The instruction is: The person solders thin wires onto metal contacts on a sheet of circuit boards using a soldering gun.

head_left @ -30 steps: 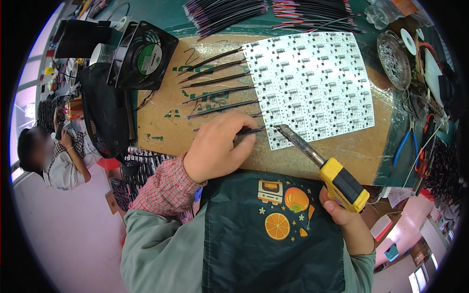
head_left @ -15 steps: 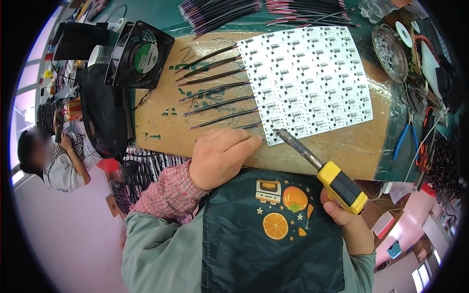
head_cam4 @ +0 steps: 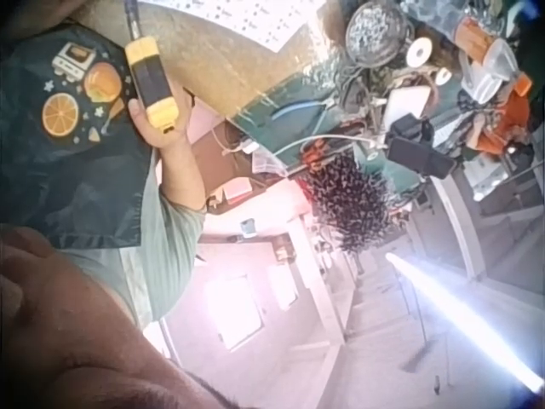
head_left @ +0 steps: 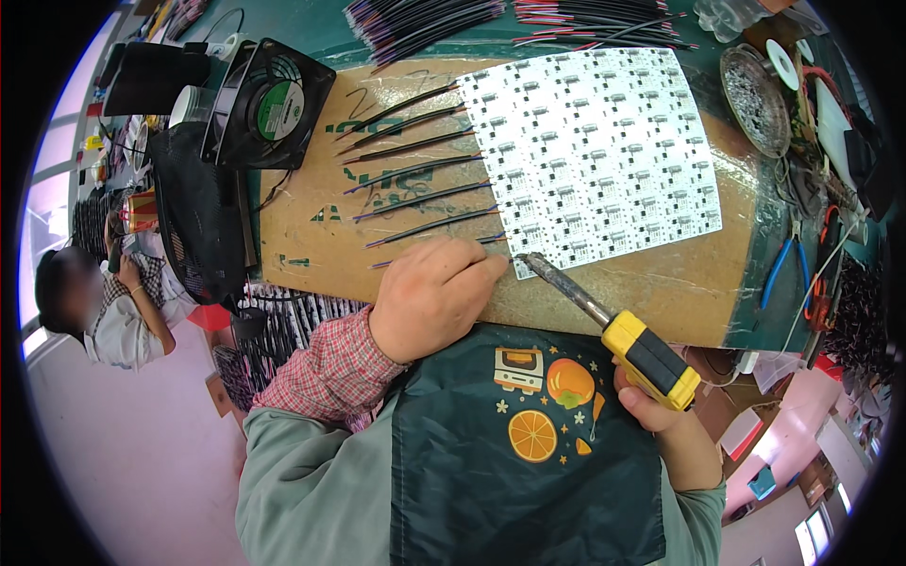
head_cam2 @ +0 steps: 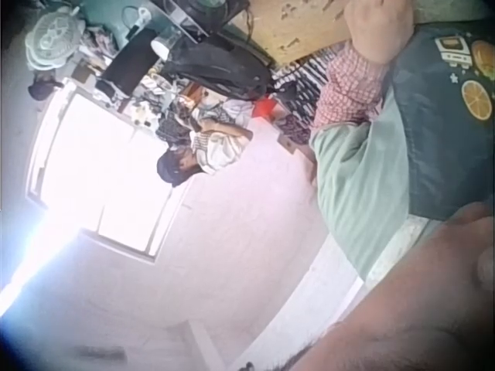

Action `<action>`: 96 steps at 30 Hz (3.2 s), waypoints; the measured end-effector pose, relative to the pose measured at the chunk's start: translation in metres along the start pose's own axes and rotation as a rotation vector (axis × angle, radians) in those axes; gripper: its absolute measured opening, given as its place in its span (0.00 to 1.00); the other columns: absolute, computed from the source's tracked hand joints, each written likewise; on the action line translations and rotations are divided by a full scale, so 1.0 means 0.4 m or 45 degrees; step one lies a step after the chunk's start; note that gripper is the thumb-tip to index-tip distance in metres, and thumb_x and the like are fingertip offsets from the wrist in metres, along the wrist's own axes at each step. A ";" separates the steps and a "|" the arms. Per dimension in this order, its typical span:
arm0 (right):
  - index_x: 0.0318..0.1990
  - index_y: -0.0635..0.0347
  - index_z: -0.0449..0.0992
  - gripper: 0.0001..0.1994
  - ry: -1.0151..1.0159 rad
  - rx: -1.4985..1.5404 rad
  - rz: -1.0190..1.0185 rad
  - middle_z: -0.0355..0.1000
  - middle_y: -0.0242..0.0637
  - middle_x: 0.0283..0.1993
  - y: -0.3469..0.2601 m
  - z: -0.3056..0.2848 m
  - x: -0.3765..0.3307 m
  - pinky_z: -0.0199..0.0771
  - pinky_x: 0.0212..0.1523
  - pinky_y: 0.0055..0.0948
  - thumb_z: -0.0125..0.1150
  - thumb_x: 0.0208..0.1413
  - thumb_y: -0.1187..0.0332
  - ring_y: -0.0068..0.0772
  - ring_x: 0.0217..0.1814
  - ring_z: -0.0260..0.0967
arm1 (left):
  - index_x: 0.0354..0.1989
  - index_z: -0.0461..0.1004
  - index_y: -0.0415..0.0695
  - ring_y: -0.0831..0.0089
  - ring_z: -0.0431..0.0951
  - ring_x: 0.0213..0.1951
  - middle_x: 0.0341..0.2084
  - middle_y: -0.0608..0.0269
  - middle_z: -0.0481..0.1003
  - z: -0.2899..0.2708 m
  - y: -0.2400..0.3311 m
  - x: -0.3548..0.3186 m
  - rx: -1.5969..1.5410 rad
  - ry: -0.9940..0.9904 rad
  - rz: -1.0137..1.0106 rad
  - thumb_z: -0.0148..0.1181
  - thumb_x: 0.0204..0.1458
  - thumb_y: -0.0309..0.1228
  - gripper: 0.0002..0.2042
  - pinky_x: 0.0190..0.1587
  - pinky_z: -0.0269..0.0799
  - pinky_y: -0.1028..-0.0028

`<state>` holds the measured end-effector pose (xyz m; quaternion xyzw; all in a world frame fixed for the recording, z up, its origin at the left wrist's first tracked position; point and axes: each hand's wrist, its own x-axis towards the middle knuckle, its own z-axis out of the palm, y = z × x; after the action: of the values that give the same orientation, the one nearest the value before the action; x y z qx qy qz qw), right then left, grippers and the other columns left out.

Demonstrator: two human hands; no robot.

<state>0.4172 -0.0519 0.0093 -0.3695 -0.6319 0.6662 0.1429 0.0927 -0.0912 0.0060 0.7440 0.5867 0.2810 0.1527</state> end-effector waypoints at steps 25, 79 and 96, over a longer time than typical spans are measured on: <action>0.33 0.60 0.75 0.09 -0.021 0.073 0.002 0.70 0.36 0.29 -0.010 -0.006 -0.002 0.69 0.30 0.32 0.63 0.47 0.66 0.39 0.27 0.70 | 0.35 0.79 0.42 0.61 0.76 0.34 0.29 0.60 0.75 -0.014 -0.008 0.020 -0.124 -0.077 -0.086 0.65 0.42 0.21 0.10 0.36 0.72 0.67; 0.60 0.62 0.58 0.33 0.484 0.957 -0.256 0.61 0.32 0.22 0.015 -0.073 0.108 0.64 0.25 0.28 0.68 0.50 0.60 0.26 0.21 0.60 | 0.39 0.77 0.44 0.58 0.75 0.41 0.34 0.59 0.74 0.067 -0.131 0.688 0.647 -0.136 0.263 0.64 0.48 0.35 0.12 0.42 0.73 0.62; 0.62 0.64 0.59 0.33 0.461 1.028 -0.248 0.61 0.34 0.22 0.012 -0.077 0.115 0.63 0.25 0.27 0.66 0.51 0.62 0.27 0.21 0.60 | 0.42 0.77 0.43 0.56 0.79 0.43 0.37 0.52 0.79 -0.010 -0.199 0.836 0.477 -0.483 -0.370 0.69 0.45 0.39 0.19 0.45 0.73 0.61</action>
<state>0.4077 0.0000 -0.0074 -0.3337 -0.3182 0.7673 0.4458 0.0791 0.2501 0.0448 0.7067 0.6896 -0.0009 0.1584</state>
